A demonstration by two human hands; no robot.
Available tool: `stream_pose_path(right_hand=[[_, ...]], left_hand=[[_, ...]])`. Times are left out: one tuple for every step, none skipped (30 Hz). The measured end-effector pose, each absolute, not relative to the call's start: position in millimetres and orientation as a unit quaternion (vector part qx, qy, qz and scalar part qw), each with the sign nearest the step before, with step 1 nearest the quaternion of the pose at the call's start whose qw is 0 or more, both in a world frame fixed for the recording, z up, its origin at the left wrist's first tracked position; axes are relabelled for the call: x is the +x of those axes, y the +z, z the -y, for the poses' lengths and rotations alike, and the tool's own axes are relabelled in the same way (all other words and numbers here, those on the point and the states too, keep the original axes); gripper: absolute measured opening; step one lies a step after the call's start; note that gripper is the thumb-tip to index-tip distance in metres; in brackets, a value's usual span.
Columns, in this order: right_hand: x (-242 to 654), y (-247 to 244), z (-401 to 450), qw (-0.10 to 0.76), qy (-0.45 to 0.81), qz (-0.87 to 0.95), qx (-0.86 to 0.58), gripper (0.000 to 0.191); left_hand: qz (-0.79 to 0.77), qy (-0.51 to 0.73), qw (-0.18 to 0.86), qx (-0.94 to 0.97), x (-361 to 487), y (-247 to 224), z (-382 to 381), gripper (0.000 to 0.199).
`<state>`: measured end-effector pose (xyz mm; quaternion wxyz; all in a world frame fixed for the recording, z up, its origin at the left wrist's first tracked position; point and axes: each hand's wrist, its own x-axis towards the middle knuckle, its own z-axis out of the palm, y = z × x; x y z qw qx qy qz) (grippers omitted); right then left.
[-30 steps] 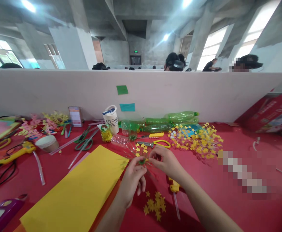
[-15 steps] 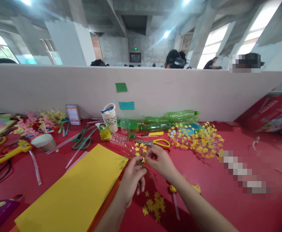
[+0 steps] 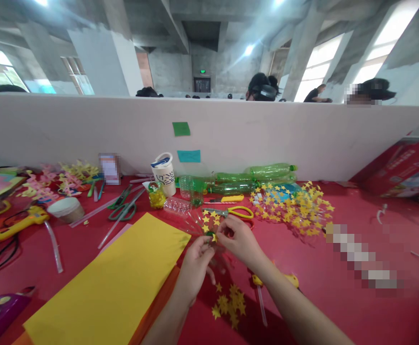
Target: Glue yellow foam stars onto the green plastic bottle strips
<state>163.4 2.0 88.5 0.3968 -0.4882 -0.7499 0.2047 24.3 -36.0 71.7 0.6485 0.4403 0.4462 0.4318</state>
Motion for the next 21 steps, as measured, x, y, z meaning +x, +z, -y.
stream_pose_path(right_hand=[[163.4,88.7,-2.0,0.397,0.204,0.750,-0.488,0.012],[163.4,88.9,-1.9,0.398,0.203,0.750,-0.487,0.012],[163.3,89.0,-1.7,0.398,0.203,0.752,-0.484,0.012],[163.2,89.1,-1.5,0.400,0.202,0.754,-0.481,0.012],[163.1,89.2,-1.2,0.400,0.201,0.755,-0.479,0.012],[163.0,89.3,-0.8,0.400,0.199,0.756,-0.479,0.012],[162.8,89.3,-0.5,0.399,0.197,0.757,-0.479,0.012],[162.6,89.5,-0.1,0.397,0.196,0.758,-0.480,0.012],[162.5,89.6,0.2,0.395,0.195,0.759,-0.480,0.012],[162.4,89.7,0.5,0.393,0.195,0.760,-0.480,0.012],[162.4,89.7,0.7,0.390,0.195,0.762,-0.479,0.012],[162.4,89.6,0.9,0.389,0.194,0.764,-0.478,0.013],[162.5,89.4,1.0,0.387,0.193,0.765,-0.476,0.013],[162.6,89.1,1.1,0.386,0.192,0.767,-0.475,0.013],[162.7,88.9,1.1,0.385,0.189,0.769,-0.475,0.013],[162.9,88.8,1.2,0.384,0.186,0.770,-0.474,0.013],[163.1,89.0,1.4,0.380,0.181,0.773,-0.475,0.013],[163.4,89.4,1.7,0.376,0.173,0.776,-0.477,0.013],[163.8,90.3,2.2,0.371,0.164,0.779,-0.478,0.012],[164.4,91.4,2.9,0.367,0.153,0.782,-0.480,0.011],[165.1,92.9,3.9,0.366,0.141,0.784,-0.480,0.009]], left_hand=[[-0.443,0.433,0.651,0.438,24.2,71.9,36.1,0.029],[-0.441,0.435,0.653,0.436,24.1,72.3,36.2,0.029],[-0.440,0.438,0.654,0.432,24.2,72.6,36.3,0.029],[-0.440,0.440,0.654,0.430,24.4,73.0,36.4,0.028],[-0.441,0.442,0.654,0.427,24.6,73.3,36.5,0.028],[-0.443,0.444,0.652,0.425,24.9,73.7,36.5,0.027],[-0.445,0.445,0.651,0.424,25.2,74.0,36.4,0.026],[-0.446,0.446,0.651,0.423,25.5,74.1,36.4,0.026],[-0.447,0.447,0.650,0.422,25.8,74.1,36.2,0.025],[-0.447,0.448,0.649,0.422,26.0,73.9,36.1,0.025],[-0.447,0.449,0.649,0.422,26.0,73.5,35.9,0.025],[-0.446,0.451,0.648,0.422,25.9,72.9,35.8,0.025],[-0.445,0.452,0.648,0.422,25.8,72.2,35.6,0.025],[-0.444,0.455,0.647,0.420,25.6,71.5,35.5,0.025],[-0.445,0.458,0.646,0.419,25.4,70.8,35.4,0.025],[-0.447,0.460,0.644,0.417,25.3,70.3,35.4,0.025],[-0.448,0.461,0.643,0.416,25.2,69.8,35.3,0.026],[-0.450,0.462,0.641,0.415,25.1,69.5,35.3,0.027],[-0.451,0.463,0.641,0.414,25.1,69.2,35.2,0.028],[-0.452,0.463,0.641,0.414,25.2,68.9,35.1,0.029],[-0.451,0.462,0.641,0.415,25.2,68.6,35.0,0.029]])
